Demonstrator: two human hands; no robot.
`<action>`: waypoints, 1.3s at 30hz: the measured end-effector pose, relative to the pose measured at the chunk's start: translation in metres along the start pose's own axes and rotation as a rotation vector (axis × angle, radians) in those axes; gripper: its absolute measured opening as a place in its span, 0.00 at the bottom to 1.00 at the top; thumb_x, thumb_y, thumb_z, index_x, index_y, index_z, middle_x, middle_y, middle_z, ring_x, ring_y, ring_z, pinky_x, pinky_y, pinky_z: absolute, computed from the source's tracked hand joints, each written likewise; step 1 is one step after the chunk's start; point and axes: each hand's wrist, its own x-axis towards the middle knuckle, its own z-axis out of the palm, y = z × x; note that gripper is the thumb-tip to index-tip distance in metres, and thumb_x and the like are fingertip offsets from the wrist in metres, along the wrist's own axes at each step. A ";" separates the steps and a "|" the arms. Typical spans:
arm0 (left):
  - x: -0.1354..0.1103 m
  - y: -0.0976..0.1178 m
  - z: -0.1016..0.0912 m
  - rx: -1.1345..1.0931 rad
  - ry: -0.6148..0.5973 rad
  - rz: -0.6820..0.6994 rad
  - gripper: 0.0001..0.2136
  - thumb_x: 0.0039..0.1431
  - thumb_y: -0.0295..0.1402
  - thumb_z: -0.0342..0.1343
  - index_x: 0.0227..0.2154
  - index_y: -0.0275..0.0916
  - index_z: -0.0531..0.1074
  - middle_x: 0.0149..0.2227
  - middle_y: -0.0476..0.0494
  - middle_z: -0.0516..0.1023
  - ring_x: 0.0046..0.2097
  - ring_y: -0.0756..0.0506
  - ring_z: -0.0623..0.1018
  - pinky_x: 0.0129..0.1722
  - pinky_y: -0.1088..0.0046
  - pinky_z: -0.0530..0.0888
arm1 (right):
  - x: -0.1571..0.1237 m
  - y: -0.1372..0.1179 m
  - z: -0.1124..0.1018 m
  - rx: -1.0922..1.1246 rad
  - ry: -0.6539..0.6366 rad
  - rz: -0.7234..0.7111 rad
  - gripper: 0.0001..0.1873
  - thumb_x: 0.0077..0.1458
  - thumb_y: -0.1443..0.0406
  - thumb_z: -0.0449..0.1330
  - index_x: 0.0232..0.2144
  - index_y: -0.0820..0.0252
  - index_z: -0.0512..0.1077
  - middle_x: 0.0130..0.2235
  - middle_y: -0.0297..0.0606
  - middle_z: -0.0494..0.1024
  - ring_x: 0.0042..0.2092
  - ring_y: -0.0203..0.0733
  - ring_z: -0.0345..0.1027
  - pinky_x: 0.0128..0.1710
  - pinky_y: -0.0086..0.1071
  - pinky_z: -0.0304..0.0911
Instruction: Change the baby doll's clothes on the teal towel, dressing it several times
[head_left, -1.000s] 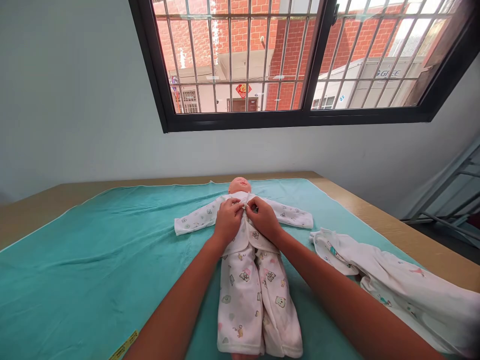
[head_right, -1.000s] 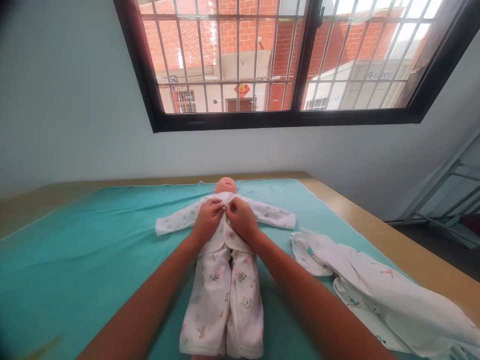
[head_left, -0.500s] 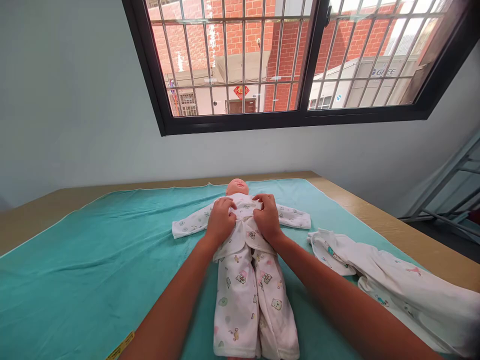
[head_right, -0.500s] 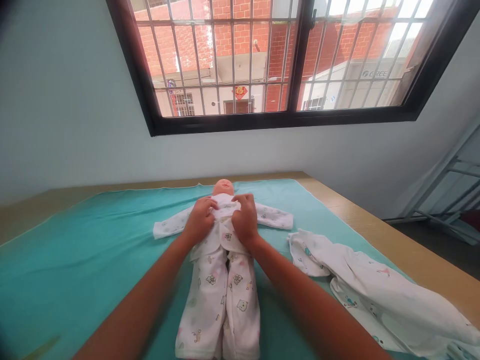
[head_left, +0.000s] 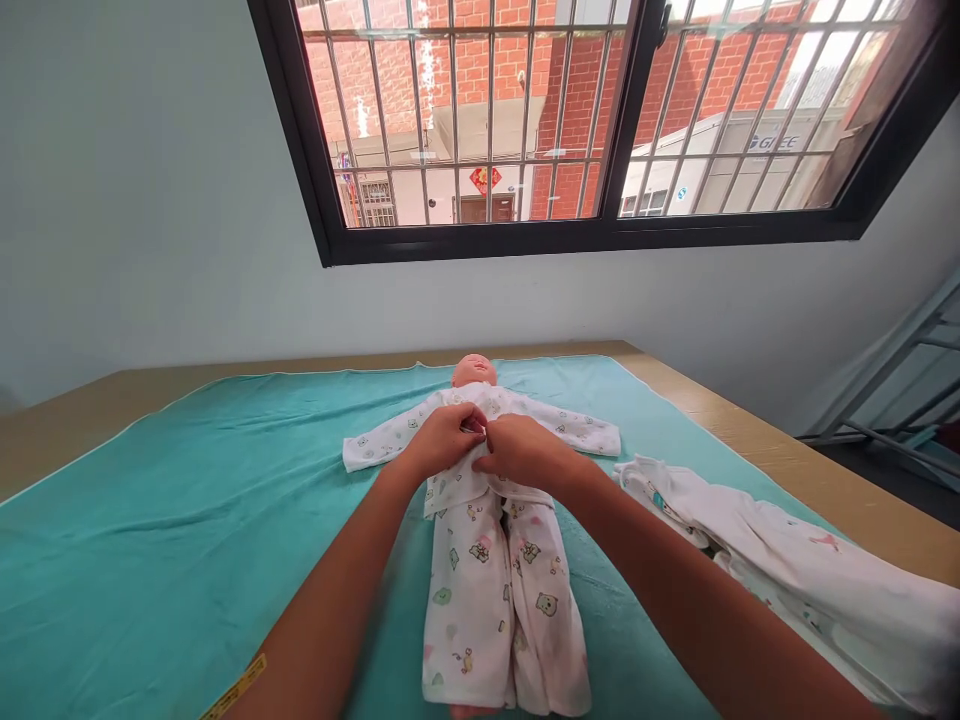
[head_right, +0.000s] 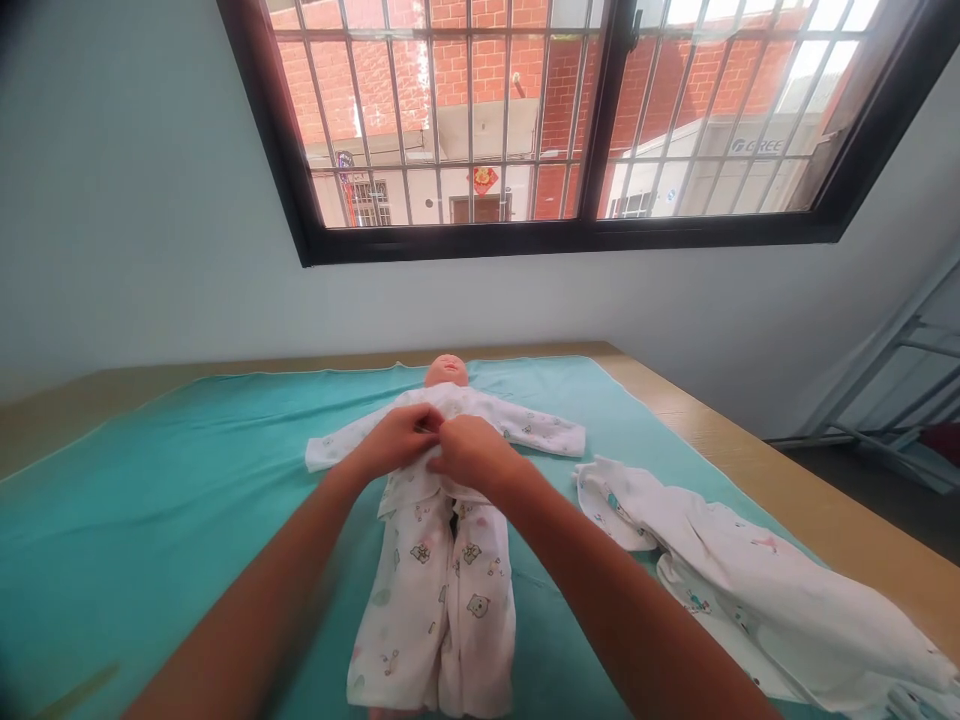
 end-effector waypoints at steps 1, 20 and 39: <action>0.000 -0.001 0.001 0.000 0.004 0.009 0.04 0.51 0.30 0.53 0.30 0.39 0.72 0.31 0.51 0.77 0.34 0.48 0.75 0.33 0.74 0.69 | 0.000 -0.005 0.003 -0.032 0.023 0.025 0.07 0.49 0.63 0.60 0.23 0.60 0.69 0.26 0.37 0.71 0.27 0.37 0.60 0.25 0.32 0.46; 0.004 -0.012 0.011 0.043 0.097 0.016 0.04 0.51 0.30 0.52 0.27 0.40 0.72 0.29 0.51 0.76 0.32 0.49 0.73 0.32 0.73 0.68 | 0.020 0.052 0.012 0.536 -0.074 -0.081 0.10 0.48 0.60 0.57 0.24 0.60 0.73 0.22 0.28 0.62 0.25 0.31 0.50 0.24 0.28 0.46; 0.001 -0.001 0.017 0.014 0.013 0.053 0.04 0.51 0.29 0.49 0.29 0.41 0.68 0.31 0.51 0.76 0.34 0.48 0.74 0.33 0.73 0.68 | 0.028 0.054 0.031 0.726 0.170 -0.022 0.09 0.46 0.61 0.58 0.30 0.61 0.71 0.28 0.30 0.70 0.29 0.32 0.59 0.27 0.26 0.53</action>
